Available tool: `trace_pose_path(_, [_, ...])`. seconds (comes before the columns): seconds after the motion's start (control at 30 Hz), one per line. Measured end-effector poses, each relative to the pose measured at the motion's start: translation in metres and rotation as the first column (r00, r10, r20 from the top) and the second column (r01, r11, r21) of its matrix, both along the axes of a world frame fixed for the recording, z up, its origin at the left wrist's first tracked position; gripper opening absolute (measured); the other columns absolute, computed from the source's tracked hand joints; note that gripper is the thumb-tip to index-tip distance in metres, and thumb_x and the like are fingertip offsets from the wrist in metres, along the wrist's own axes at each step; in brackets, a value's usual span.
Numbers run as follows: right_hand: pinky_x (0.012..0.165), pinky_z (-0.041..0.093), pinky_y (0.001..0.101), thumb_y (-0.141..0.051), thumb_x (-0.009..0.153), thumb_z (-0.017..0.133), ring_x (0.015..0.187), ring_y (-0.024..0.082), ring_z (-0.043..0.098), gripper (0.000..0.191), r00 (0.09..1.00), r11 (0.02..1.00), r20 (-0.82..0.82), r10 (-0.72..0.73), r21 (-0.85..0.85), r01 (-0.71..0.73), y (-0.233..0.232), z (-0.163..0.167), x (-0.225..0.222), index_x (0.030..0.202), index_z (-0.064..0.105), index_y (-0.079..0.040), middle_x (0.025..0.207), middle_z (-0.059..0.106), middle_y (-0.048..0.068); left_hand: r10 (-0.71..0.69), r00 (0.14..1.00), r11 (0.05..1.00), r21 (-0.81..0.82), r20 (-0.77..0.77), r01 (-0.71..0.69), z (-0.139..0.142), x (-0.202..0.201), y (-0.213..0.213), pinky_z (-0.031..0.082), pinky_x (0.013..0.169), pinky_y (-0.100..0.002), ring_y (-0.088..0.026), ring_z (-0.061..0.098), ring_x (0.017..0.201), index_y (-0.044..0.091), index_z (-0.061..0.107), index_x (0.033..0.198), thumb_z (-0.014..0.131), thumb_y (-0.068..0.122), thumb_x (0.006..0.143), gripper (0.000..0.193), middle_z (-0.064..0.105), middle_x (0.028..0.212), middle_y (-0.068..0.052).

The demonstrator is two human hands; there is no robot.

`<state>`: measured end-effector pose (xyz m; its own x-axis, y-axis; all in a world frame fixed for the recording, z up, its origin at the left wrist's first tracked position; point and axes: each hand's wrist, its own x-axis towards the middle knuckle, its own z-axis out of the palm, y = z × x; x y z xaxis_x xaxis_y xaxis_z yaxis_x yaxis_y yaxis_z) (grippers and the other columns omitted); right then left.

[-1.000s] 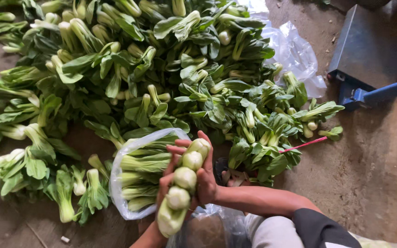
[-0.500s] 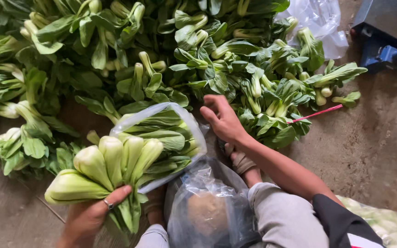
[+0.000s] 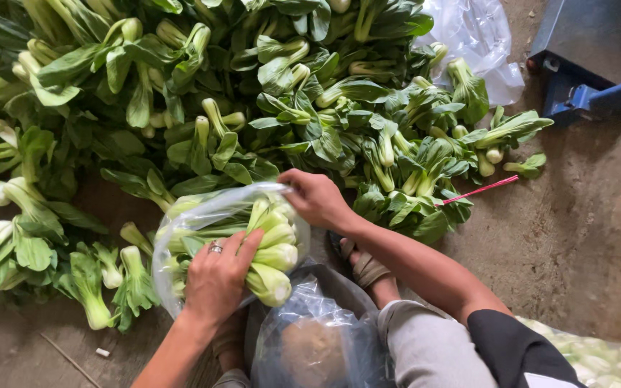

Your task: The person sits on the floor among large piles of bok choy and packs the vegetables one at a time into a plastic-lined basket, arranging the heads neatly. At the end they gather the filled basket and handle a bag of packed bok choy.

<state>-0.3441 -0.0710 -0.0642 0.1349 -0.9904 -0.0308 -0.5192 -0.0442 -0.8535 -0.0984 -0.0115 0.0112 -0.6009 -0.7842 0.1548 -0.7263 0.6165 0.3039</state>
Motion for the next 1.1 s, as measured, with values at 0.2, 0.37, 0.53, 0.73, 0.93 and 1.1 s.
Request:
trace_pose_path(0.2, [0.062,0.055,0.0435,-0.025,0.091,0.072,0.074,0.031,0.070,0.013,0.950,0.961,-0.296,0.098,-0.221,-0.168,-0.024,0.021,0.013,0.097,0.071,-0.015,0.090,0.070,0.004,-0.059,0.990,0.973,-0.214,0.124,0.085,-0.018,-0.010,-0.002,0.053,0.075,-0.039,-0.026,0.068,0.092,0.014,0.064,0.128,0.061,0.012,0.083,0.046,0.070,0.117,-0.015])
trace_pose_path(0.37, [0.062,0.055,0.0433,-0.019,0.092,0.069,0.074,0.032,0.070,0.008,0.970,0.944,-0.225,0.095,-0.289,-0.159,-0.017,0.026,0.017,0.095,0.068,-0.012,0.090,0.069,0.005,-0.028,0.995,0.942,-0.330,0.095,0.058,-0.028,-0.010,-0.015,0.053,0.080,-0.039,-0.025,0.068,0.095,0.016,0.064,0.128,0.060,0.013,0.086,0.043,0.069,0.121,-0.015])
trace_pose_path(0.53, [0.065,0.055,0.0411,-0.018,0.095,0.070,0.079,0.032,0.070,0.006,0.978,0.944,-0.198,0.063,-0.307,-0.123,-0.023,0.023,0.011,0.098,0.069,-0.013,0.094,0.070,0.005,0.161,0.959,0.937,-0.340,0.233,-0.075,-0.050,-0.017,-0.032,0.051,0.079,-0.038,-0.023,0.067,0.088,0.018,0.066,0.123,0.061,0.011,0.088,0.037,0.070,0.117,-0.009])
trace_pose_path(0.73, [0.064,0.055,0.0325,-0.024,0.097,0.069,0.071,0.019,0.067,0.034,0.988,0.998,0.138,-0.066,0.013,0.065,0.003,0.011,-0.009,0.122,0.059,-0.005,0.087,0.067,0.009,0.296,0.914,0.940,-0.257,0.278,-0.226,-0.048,-0.023,-0.047,0.049,0.086,-0.042,-0.025,0.065,0.103,0.014,0.062,0.132,0.066,0.013,0.089,0.044,0.065,0.129,-0.009])
trace_pose_path(0.93, [0.075,0.054,0.0316,-0.028,0.104,0.059,0.084,0.014,0.062,0.045,0.921,0.961,0.372,-0.112,0.278,0.004,0.082,-0.025,0.005,0.141,0.049,-0.004,0.100,0.070,0.011,0.085,0.832,0.965,0.163,0.549,-0.206,-0.003,-0.051,-0.027,0.031,0.102,-0.068,-0.046,0.036,0.143,0.002,0.035,0.154,0.089,0.038,0.058,0.116,0.033,0.158,-0.029])
trace_pose_path(1.1, [0.082,0.055,0.0326,-0.027,0.106,0.059,0.090,0.015,0.068,0.040,0.925,0.987,0.353,-0.140,0.122,0.103,0.085,-0.031,0.019,0.137,0.052,-0.002,0.101,0.072,0.009,-0.026,0.933,0.932,0.346,0.359,-0.107,0.008,-0.052,-0.025,0.012,0.113,-0.070,-0.049,0.016,0.153,0.003,0.026,0.157,0.094,0.059,0.051,0.138,0.019,0.161,-0.035])
